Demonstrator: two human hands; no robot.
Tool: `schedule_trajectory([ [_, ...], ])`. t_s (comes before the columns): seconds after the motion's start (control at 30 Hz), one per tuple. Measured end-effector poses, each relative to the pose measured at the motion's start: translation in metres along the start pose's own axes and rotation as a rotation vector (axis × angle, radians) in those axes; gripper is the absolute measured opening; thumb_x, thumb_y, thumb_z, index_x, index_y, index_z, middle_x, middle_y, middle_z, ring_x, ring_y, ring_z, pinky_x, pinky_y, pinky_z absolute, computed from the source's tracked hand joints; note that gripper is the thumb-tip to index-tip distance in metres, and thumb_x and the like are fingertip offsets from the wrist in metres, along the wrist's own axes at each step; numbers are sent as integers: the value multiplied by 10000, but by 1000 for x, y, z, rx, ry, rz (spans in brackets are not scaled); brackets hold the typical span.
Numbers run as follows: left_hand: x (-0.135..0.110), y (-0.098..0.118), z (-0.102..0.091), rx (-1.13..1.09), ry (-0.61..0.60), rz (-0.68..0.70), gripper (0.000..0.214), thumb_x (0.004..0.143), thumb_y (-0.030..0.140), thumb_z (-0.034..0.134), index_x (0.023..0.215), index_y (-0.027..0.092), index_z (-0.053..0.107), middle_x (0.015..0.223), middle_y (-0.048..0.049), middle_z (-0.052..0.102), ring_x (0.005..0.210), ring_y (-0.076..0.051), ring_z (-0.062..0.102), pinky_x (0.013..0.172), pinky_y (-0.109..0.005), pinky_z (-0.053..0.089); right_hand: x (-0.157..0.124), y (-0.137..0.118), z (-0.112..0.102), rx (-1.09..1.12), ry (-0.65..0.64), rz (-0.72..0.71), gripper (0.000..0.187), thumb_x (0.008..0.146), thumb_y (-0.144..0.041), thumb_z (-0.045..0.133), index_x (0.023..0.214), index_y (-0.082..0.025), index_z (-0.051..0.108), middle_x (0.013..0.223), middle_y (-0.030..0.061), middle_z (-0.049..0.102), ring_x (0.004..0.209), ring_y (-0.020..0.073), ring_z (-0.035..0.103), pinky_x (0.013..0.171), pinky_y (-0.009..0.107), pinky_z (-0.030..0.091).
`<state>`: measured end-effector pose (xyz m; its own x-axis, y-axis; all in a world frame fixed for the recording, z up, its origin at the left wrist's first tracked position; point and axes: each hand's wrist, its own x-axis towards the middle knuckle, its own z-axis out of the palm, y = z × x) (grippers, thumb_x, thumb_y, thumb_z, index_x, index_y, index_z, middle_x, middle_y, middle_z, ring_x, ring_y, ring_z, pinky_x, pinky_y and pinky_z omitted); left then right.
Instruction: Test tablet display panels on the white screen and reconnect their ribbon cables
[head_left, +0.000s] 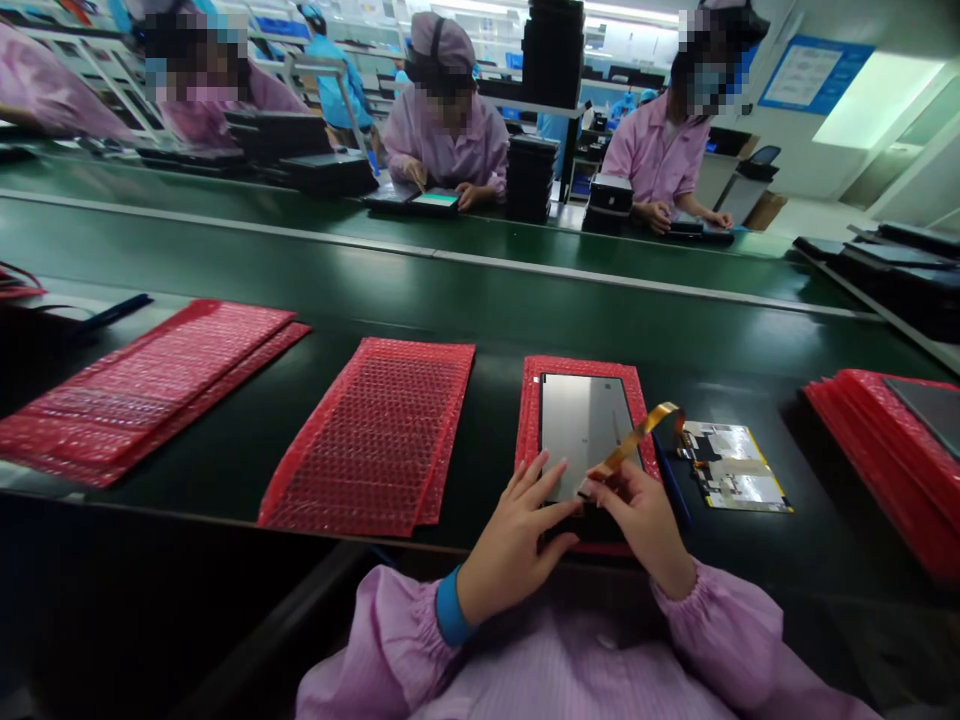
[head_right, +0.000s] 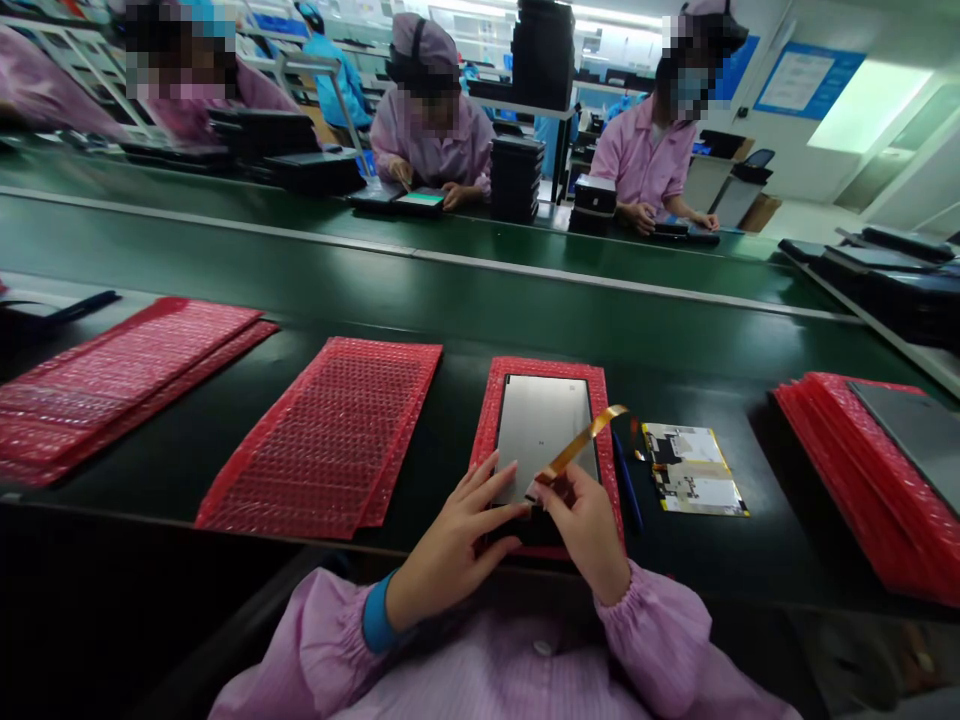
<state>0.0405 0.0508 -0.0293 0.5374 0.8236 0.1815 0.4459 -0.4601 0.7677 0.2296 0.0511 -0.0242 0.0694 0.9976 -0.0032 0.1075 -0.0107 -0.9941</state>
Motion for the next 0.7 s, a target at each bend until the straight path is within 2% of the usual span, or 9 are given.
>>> schedule_trajectory([
  [0.13,2,-6,-1,-61,-25,-23,317,834,273,671,1146,321,702,1478,-41,461,1446,-322,243,1184,-571,150,3,9,-1,-97,-58,-32,202,799,-374,698,863,-183,699,837,51,706,744,231,622,683,322,485],
  [0.3,3,-6,-3,-85,-38,-34,280,796,245,717,1070,303,735,1461,-58,484,1434,-337,268,1169,-595,175,3,12,-3,-142,-161,-40,179,826,-345,660,888,-178,687,849,54,709,757,238,641,710,340,516],
  [0.47,-1,-9,2,0,41,60,161,812,176,678,887,281,775,1430,-56,522,1411,-321,321,1144,-594,244,7,11,-5,-149,-256,-43,173,831,-328,635,916,-186,687,876,46,713,801,242,660,753,346,533],
  [0.7,-4,-12,7,86,95,144,178,817,157,671,893,285,769,1410,-54,543,1395,-308,354,1113,-575,318,8,10,-3,-171,-280,-41,122,831,-310,612,847,-199,660,805,31,703,779,245,670,731,346,534],
])
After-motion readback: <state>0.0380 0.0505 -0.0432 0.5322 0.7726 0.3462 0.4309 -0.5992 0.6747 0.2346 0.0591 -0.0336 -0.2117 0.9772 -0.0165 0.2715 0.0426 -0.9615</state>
